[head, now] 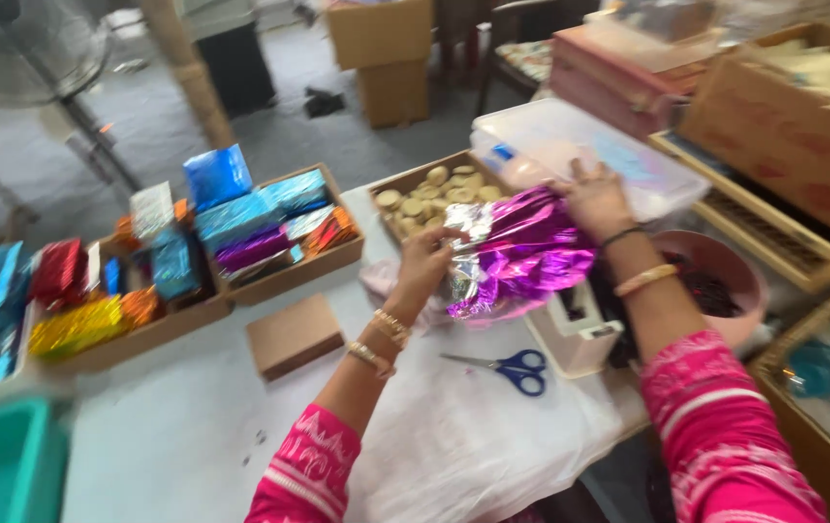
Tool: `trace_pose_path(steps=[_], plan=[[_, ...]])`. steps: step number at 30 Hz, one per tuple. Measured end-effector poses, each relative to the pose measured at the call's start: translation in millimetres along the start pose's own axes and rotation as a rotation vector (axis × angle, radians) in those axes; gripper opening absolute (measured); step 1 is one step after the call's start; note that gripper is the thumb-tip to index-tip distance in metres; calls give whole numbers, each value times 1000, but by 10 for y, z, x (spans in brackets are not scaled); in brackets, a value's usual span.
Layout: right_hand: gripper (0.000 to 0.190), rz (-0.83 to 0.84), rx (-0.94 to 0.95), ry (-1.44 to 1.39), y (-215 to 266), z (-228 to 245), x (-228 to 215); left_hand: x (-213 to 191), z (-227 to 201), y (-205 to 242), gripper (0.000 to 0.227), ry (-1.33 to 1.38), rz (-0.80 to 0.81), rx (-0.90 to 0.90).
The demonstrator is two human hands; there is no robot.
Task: The person places a small cardboard box into a larger box, then retrieves a sheet of shiny purple wrapping paper. They wrap the box with the paper, fold the edges, and secure the package using a tape dispenser.
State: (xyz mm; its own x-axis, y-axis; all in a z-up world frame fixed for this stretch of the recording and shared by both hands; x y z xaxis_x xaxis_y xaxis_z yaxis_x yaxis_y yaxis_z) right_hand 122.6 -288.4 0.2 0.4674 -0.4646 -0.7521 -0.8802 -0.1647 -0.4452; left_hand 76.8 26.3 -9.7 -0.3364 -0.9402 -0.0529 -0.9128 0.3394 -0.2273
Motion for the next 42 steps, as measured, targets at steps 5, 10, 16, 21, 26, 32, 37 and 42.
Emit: trace_pose_path(steps=[5,10,16,21,26,32,37,42], plan=[[44,135,-42,-76,64,102,-308,44,-255,140,34,-12,29,109],[46,208,-31,-109,59,81,-450,55,-431,236,32,-111,19,271],[49,317,-13,-38,44,41,-373,-90,-585,361,37,-109,26,213],[43,331,-11,12,36,14,-237,-79,-391,385,36,-174,28,264],[46,269,-37,55,-1,22,-165,-150,-374,427,32,-178,46,182],[48,122,-75,-16,62,5,-348,-378,-296,498,29,-34,64,194],[36,193,-65,-57,73,113,-695,-759,-175,640,27,-64,-11,45],[33,220,-6,-230,167,157,-882,-1050,-54,857,21,-72,26,-72]])
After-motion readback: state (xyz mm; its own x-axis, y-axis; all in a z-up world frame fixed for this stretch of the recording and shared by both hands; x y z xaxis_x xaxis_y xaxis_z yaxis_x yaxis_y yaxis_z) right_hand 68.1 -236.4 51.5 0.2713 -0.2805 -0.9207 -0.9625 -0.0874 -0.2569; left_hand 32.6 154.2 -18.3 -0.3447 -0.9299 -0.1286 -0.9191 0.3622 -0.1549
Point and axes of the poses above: each hand's wrist, its own y-axis away from the middle knuckle, its own x-axis out of the palm, z = x × y, the point moved 10 cm from there along -y, towards the middle knuckle, and after that the axes turned 2 degrees about y, right-handed, at the moved point
